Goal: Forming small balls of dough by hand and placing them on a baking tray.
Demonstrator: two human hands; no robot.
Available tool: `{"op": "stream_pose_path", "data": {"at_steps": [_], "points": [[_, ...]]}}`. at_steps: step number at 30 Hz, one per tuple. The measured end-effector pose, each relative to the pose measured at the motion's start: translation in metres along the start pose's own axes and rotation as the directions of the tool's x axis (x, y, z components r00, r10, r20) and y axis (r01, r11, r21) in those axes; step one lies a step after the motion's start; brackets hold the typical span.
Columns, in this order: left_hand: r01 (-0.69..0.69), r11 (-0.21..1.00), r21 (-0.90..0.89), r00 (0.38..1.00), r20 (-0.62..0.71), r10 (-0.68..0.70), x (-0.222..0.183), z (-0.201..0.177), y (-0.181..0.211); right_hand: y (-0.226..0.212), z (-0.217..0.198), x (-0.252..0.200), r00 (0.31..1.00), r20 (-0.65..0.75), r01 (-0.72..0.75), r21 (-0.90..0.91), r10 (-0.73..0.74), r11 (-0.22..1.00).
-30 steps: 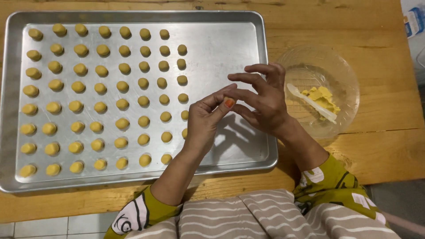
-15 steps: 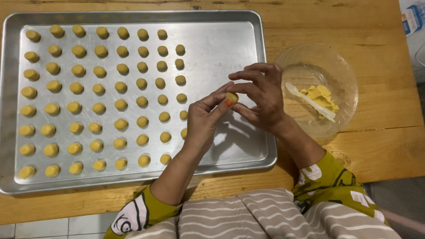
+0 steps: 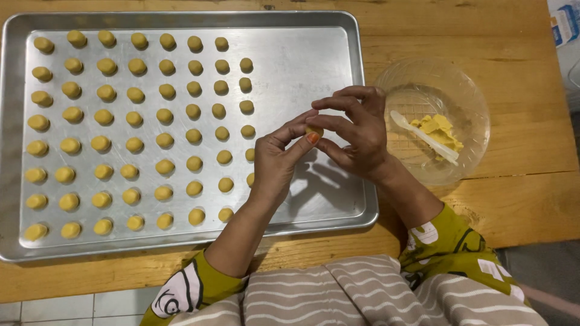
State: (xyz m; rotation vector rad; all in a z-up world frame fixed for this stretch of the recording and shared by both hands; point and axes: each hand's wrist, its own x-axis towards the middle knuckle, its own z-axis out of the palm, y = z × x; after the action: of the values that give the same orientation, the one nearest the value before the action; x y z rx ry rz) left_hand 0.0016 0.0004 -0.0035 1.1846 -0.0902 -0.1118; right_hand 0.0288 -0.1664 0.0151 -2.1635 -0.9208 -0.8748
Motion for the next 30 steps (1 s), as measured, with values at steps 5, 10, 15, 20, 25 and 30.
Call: {"op": "stream_pose_path", "data": {"at_steps": [5,10,15,20,25,30], "points": [[-0.002,1.0,0.006,1.0,0.01,0.002,-0.001,0.001,-0.004,0.002,0.003,-0.003,0.999,-0.037,-0.007,-0.049,0.005,0.999],[0.002,1.0,0.005,1.0,-0.011,-0.002,-0.001,0.001,-0.004,0.0,0.0,-0.002,0.999,-0.036,0.018,-0.066,-0.021,0.998],[0.0,1.0,-0.009,1.0,-0.027,0.0,0.001,-0.002,-0.003,0.004,0.001,-0.002,1.0,0.019,0.007,-0.061,-0.006,0.998],[0.016,0.999,-0.037,1.0,-0.026,-0.017,0.002,-0.002,-0.009,0.007,0.004,-0.009,1.0,-0.011,-0.026,-0.065,0.025,0.998],[0.025,0.998,-0.057,0.999,-0.029,-0.027,0.005,-0.003,-0.007,0.007,0.005,-0.008,1.0,0.026,-0.006,-0.06,0.008,0.998],[0.021,0.999,-0.049,1.0,-0.012,-0.021,0.003,-0.004,-0.01,0.012,0.007,-0.014,1.0,0.014,-0.002,-0.066,0.003,0.998]]}}
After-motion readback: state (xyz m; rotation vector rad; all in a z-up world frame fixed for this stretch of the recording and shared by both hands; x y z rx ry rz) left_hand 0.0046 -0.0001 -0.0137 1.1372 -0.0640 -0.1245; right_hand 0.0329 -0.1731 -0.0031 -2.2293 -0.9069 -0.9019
